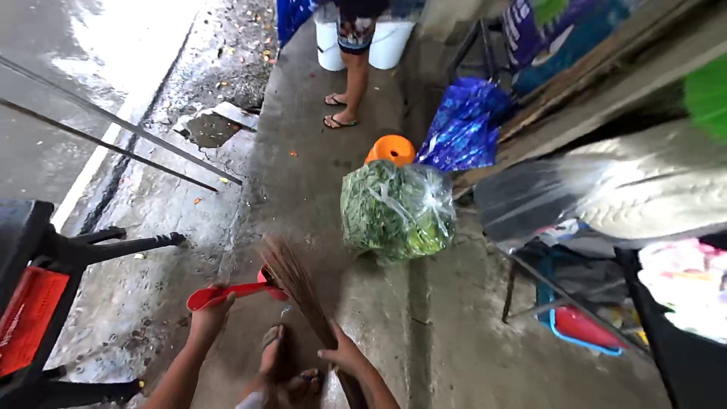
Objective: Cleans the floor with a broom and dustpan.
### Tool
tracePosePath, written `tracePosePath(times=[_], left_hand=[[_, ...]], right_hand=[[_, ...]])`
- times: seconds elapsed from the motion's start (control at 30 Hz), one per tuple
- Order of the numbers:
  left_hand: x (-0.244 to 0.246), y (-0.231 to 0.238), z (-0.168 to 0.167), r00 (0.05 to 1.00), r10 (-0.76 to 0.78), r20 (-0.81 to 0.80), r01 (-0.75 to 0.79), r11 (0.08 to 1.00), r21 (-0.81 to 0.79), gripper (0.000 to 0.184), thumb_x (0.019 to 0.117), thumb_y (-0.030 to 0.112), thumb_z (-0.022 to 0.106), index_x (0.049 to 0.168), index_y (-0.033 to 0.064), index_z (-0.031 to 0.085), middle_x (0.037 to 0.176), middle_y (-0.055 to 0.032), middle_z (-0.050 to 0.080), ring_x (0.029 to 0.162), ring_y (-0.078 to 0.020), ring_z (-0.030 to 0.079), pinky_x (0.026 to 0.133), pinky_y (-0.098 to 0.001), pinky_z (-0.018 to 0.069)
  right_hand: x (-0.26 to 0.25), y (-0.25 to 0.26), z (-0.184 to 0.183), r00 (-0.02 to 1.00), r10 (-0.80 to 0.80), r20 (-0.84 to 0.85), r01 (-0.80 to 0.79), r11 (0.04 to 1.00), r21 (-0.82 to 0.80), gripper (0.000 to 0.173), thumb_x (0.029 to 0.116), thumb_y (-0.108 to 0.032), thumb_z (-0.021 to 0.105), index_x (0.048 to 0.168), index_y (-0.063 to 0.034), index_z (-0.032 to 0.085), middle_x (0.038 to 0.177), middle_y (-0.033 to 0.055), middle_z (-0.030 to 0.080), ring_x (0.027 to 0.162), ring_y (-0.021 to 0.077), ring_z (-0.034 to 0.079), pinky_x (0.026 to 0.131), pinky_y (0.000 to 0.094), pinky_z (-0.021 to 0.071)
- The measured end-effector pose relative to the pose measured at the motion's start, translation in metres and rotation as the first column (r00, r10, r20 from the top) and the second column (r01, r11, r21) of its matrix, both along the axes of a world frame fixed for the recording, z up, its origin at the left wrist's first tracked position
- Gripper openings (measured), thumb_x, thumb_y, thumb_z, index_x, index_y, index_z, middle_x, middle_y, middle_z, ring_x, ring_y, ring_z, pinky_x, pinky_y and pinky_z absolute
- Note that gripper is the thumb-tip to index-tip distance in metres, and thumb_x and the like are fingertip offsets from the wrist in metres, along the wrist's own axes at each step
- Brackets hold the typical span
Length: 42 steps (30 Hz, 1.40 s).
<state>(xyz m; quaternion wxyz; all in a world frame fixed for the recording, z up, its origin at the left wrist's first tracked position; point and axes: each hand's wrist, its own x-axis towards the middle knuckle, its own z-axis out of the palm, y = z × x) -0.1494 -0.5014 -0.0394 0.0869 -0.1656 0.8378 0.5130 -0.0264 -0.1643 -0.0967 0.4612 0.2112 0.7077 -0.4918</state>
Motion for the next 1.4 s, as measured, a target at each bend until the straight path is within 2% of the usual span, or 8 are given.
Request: tracePosePath(times=[0.2,0.3,0.43,0.6,0.8,0.97,1.2,1.4], left_hand=[[-0.024,-0.012,0.006,0.983,0.179,-0.047,-0.179,0.984,0.005,0.037,0.0865,0.006,0.073,0.12,-0.0038,0.062,0.111,-0.0137,0.07,0.094,-0.0156,0.067,0.086,-0.0375,0.057],[-0.062,-0.01,-0.006,0.982,0.19,0.006,-0.189,0.98,-0.061,0.034,0.0909,0.01,0.071,0.121,-0.0017,0.063,0.109,-0.0151,0.069,0.09,-0.0201,0.067,0.082,-0.0424,0.057],[-0.102,0.0,-0.021,0.956,0.294,-0.018,-0.294,0.956,-0.015,0.031,0.0886,0.008,0.072,0.118,-0.0004,0.064,0.102,-0.0086,0.069,0.08,-0.0116,0.064,0.074,-0.0326,0.056],[-0.132,-0.017,-0.019,0.953,0.301,0.023,-0.302,0.953,0.032,0.033,0.0909,0.007,0.071,0.122,-0.0003,0.062,0.106,-0.0092,0.069,0.085,-0.0116,0.065,0.077,-0.0323,0.0569],[-0.13,-0.035,-0.014,0.937,0.349,0.014,-0.349,0.936,0.044,0.034,0.0888,0.008,0.072,0.121,0.0007,0.063,0.108,-0.0073,0.069,0.09,-0.0099,0.066,0.081,-0.0307,0.0573],[-0.134,-0.029,-0.02,0.916,0.4,-0.001,-0.4,0.916,0.014,0.034,0.0894,0.007,0.072,0.122,-0.0004,0.062,0.107,-0.0077,0.069,0.088,-0.0085,0.065,0.081,-0.0293,0.056],[-0.166,-0.048,-0.019,0.916,0.39,0.091,-0.391,0.92,-0.003,0.034,0.091,0.008,0.071,0.123,0.0004,0.062,0.109,-0.0094,0.068,0.091,-0.011,0.065,0.082,-0.0317,0.0558],[-0.15,-0.056,-0.016,0.899,0.438,0.004,-0.438,0.898,0.034,0.036,0.0875,0.005,0.073,0.121,-0.0028,0.063,0.112,-0.0114,0.07,0.1,-0.0124,0.067,0.09,-0.0326,0.0562]], right_hand=[[-0.082,0.061,-0.001,0.995,0.066,-0.074,-0.05,0.978,0.202,0.078,0.0938,-0.023,0.071,0.161,-0.0124,0.032,0.14,0.0241,0.06,0.128,0.0385,0.061,0.109,0.059,0.0471],[-0.18,0.094,-0.027,0.998,0.02,-0.064,0.0,0.959,0.285,0.076,0.1022,-0.028,0.061,0.165,-0.0154,0.02,0.136,0.0268,0.061,0.112,0.0404,0.068,0.095,0.0587,0.0556],[-0.27,0.093,-0.084,0.994,0.092,-0.052,-0.062,0.909,0.412,0.085,0.0999,-0.034,0.066,0.163,-0.0048,0.017,0.144,0.0274,0.056,0.131,0.0402,0.058,0.11,0.0567,0.0462],[-0.258,0.061,-0.092,0.803,0.556,0.216,-0.596,0.753,0.28,0.089,0.0917,-0.027,0.076,0.163,-0.0101,0.024,0.145,0.0256,0.055,0.13,0.0405,0.058,0.107,0.0588,0.0476],[-0.296,0.088,-0.028,0.821,0.566,0.066,-0.568,0.8,0.193,0.083,0.0961,-0.033,0.073,0.163,-0.0206,0.026,0.136,0.0273,0.06,0.111,0.0441,0.067,0.094,0.0629,0.0542],[-0.409,0.034,-0.075,0.847,0.526,-0.071,-0.448,0.78,0.437,0.089,0.0957,-0.029,0.071,0.165,-0.0115,0.018,0.14,0.0282,0.058,0.128,0.0441,0.059,0.108,0.0632,0.0457],[-0.393,0.017,-0.081,0.454,0.858,0.242,-0.876,0.38,0.297,0.089,0.0907,-0.026,0.078,0.162,-0.0124,0.027,0.148,0.0268,0.052,0.137,0.0443,0.051,0.112,0.0639,0.0406],[-0.417,0.056,-0.008,0.538,0.836,0.103,-0.836,0.514,0.192,0.084,0.094,-0.029,0.076,0.163,-0.0209,0.028,0.141,0.0266,0.058,0.126,0.0441,0.059,0.106,0.065,0.046]])
